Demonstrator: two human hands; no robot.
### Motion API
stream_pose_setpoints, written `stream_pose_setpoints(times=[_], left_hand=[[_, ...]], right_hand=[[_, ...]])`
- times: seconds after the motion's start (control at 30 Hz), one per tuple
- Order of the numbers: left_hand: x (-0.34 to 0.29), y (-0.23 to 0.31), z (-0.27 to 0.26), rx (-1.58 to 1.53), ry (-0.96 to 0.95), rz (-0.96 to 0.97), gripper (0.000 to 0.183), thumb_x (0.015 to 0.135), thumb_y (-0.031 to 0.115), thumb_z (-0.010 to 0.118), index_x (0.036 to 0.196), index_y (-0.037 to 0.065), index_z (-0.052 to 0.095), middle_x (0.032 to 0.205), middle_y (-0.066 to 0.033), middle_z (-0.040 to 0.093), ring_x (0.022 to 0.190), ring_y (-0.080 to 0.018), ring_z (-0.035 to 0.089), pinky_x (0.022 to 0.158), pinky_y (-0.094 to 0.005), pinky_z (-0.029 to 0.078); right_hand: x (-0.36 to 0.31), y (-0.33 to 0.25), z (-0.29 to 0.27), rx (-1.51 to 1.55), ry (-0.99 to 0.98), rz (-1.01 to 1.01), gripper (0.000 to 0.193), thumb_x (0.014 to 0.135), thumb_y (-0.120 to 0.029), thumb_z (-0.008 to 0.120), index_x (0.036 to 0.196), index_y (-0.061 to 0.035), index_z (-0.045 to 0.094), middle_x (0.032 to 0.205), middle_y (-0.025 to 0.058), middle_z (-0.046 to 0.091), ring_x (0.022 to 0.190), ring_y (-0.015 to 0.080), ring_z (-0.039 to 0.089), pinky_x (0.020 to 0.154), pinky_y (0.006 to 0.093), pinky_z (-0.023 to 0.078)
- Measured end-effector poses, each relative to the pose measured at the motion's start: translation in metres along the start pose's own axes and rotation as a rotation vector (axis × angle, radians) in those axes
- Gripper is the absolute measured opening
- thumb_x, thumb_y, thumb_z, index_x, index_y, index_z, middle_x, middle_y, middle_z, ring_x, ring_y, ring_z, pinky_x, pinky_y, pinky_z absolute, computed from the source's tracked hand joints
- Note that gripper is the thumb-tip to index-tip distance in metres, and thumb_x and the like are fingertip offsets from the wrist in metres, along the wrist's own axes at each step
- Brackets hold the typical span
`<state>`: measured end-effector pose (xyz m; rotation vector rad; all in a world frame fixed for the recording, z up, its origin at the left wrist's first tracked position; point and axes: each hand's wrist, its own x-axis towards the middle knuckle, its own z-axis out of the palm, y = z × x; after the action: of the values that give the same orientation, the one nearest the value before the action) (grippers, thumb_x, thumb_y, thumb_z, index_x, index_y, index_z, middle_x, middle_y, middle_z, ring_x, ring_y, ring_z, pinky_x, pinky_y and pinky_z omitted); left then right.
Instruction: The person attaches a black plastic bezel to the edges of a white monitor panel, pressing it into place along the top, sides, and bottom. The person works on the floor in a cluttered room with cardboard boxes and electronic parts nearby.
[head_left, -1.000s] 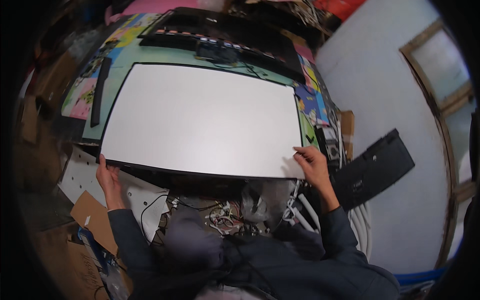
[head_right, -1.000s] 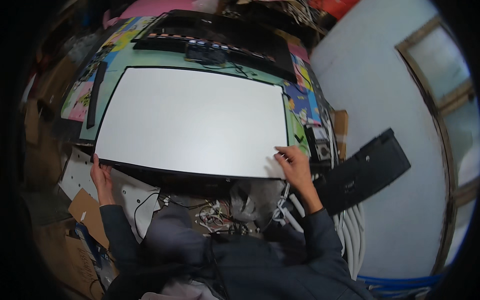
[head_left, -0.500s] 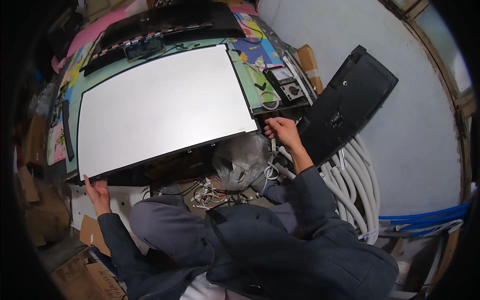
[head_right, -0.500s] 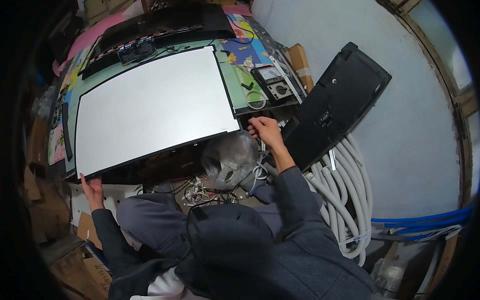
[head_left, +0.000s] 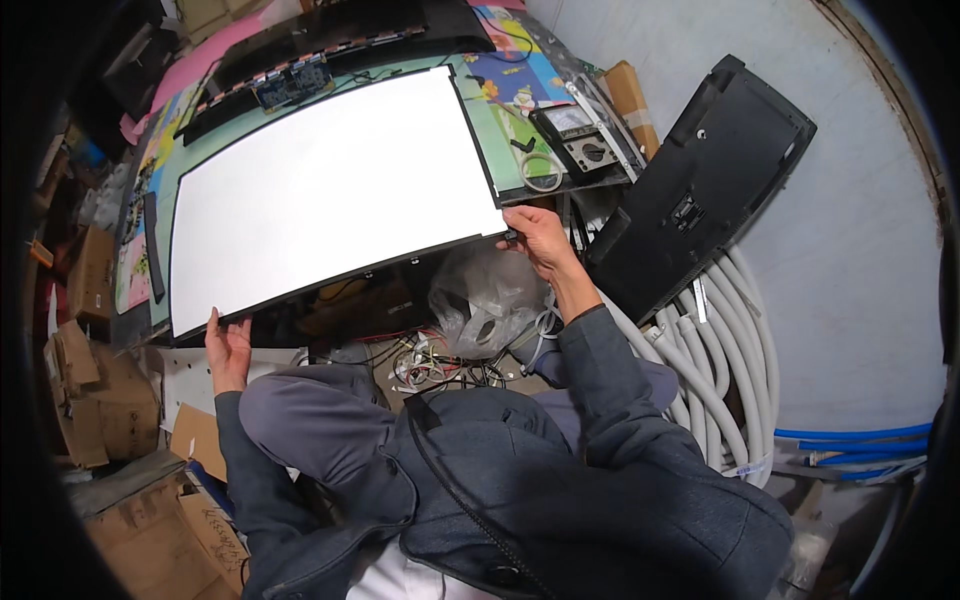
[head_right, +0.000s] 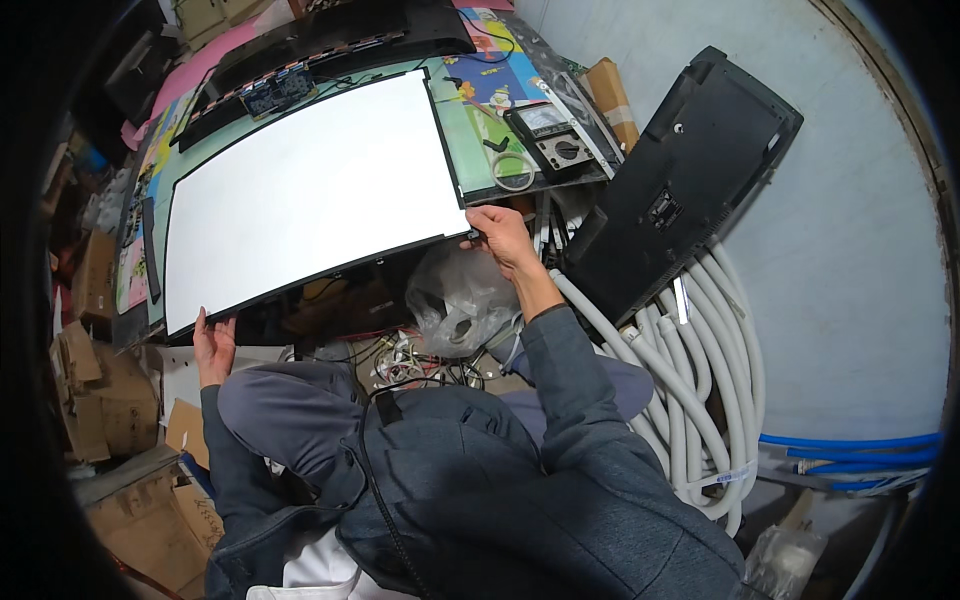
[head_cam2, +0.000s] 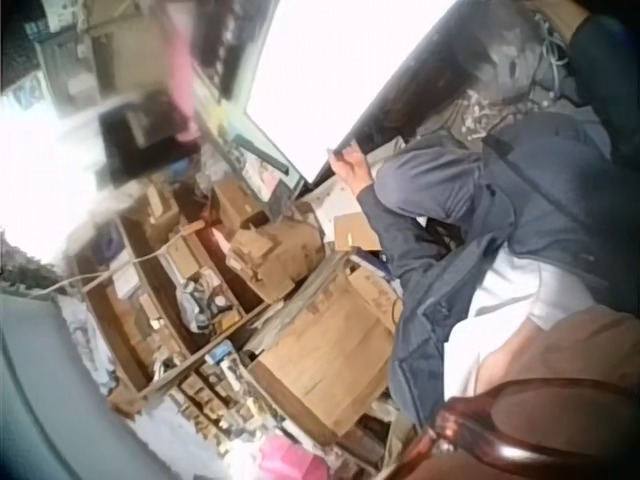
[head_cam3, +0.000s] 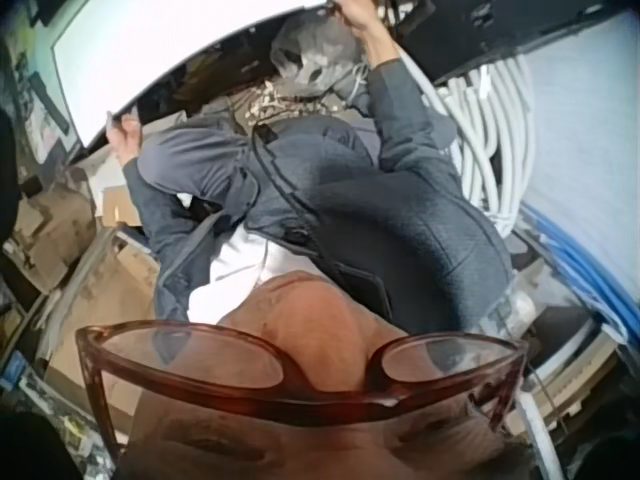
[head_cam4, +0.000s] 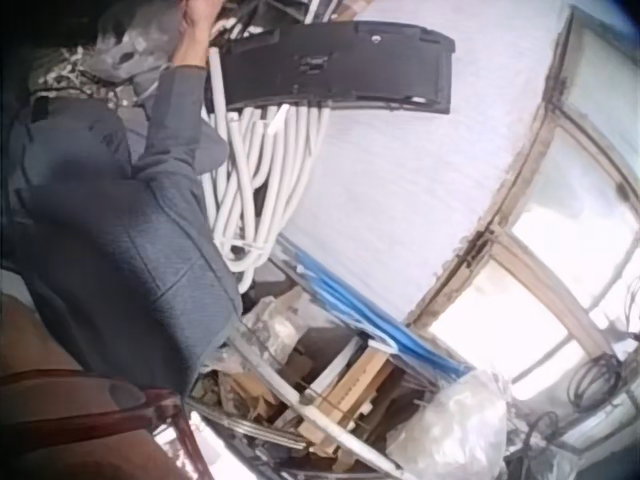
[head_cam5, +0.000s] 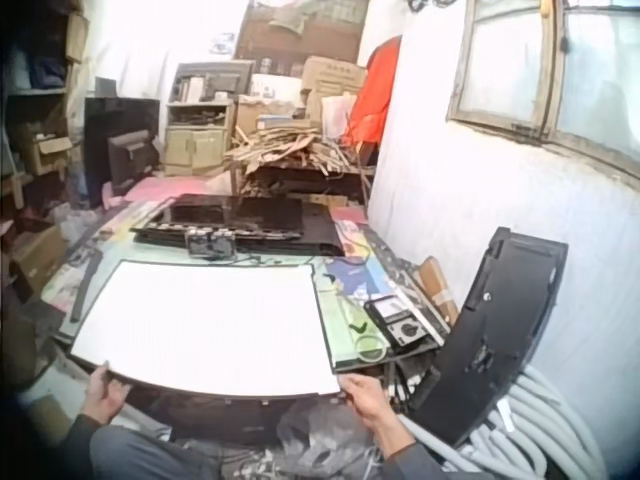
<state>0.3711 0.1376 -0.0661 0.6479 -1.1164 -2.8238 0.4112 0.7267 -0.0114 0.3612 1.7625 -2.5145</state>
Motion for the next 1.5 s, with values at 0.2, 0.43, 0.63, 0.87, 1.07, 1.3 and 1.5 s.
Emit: stream_pose_setpoints(times=[0.2,0.43,0.63,0.87,1.07,1.3,1.5], left_hand=[[-0.027,-0.004,0.023,-0.011,0.020,-0.044,0.036,0.094,0.026,0.066,0.116,0.000,0.053,0.120,-0.0163,0.057,0.108,-0.0304,0.062,0.100,-0.0458,0.053],[-0.045,0.003,0.022,0.170,0.009,-0.160,0.039,0.094,0.025,0.065,0.116,-0.004,0.052,0.123,-0.0177,0.060,0.115,-0.0307,0.062,0.098,-0.0437,0.055],[-0.094,0.022,0.030,0.274,0.086,-0.105,0.041,0.096,0.023,0.063,0.127,-0.002,0.053,0.131,-0.0180,0.060,0.116,-0.0296,0.062,0.096,-0.0391,0.056],[-0.167,0.040,0.106,0.417,-0.051,0.171,0.047,0.099,0.027,0.059,0.135,-0.002,0.051,0.129,-0.0173,0.061,0.115,-0.0260,0.062,0.097,-0.0340,0.053],[-0.213,0.004,0.176,0.526,-0.308,0.215,0.040,0.100,0.023,0.055,0.131,-0.001,0.055,0.123,-0.0174,0.064,0.106,-0.0238,0.066,0.092,-0.0342,0.053],[-0.230,-0.092,0.213,0.583,-0.465,-0.337,0.027,0.098,0.011,0.059,0.121,-0.002,0.061,0.113,-0.0152,0.069,0.099,-0.0201,0.068,0.085,-0.0318,0.055],[-0.207,-0.159,0.251,0.595,-0.480,-0.417,0.033,0.098,0.017,0.060,0.125,-0.003,0.057,0.114,-0.0159,0.067,0.099,-0.0226,0.067,0.084,-0.0329,0.056]], right_hand=[[0.022,-0.006,-0.017,-0.376,0.237,-0.123,0.022,0.094,-0.021,0.066,0.096,0.0005,0.073,0.082,0.0058,0.069,0.070,0.0130,0.064,0.060,0.0287,0.053],[0.107,-0.040,-0.034,-1.308,0.520,-0.622,0.020,0.085,-0.019,0.065,0.092,-0.0016,0.073,0.093,0.0196,0.068,0.093,0.0404,0.064,0.081,0.0482,0.051],[0.165,-0.046,-0.036,-1.694,0.496,-0.595,0.017,0.086,-0.014,0.060,0.084,-0.0012,0.071,0.097,0.0195,0.067,0.098,0.0404,0.062,0.080,0.0516,0.052],[0.167,-0.048,-0.035,-1.698,0.443,-0.658,0.014,0.086,-0.013,0.062,0.091,-0.0031,0.071,0.103,0.0177,0.065,0.099,0.0405,0.061,0.083,0.0495,0.051],[0.067,-0.081,-0.017,-1.185,-0.011,-0.742,0.014,0.083,-0.011,0.069,0.093,-0.0018,0.068,0.097,0.0183,0.065,0.092,0.0382,0.062,0.082,0.0422,0.050],[-0.081,-0.082,-0.050,-1.065,0.025,-0.540,0.017,0.082,-0.001,0.072,0.099,0.0002,0.072,0.111,0.0111,0.068,0.089,0.0171,0.066,0.072,0.0265,0.052],[-0.076,-0.072,-0.029,-0.878,0.162,-0.629,0.021,0.078,0.000,0.077,0.098,0.0003,0.072,0.107,0.0137,0.068,0.085,0.0193,0.069,0.072,0.0279,0.056]])
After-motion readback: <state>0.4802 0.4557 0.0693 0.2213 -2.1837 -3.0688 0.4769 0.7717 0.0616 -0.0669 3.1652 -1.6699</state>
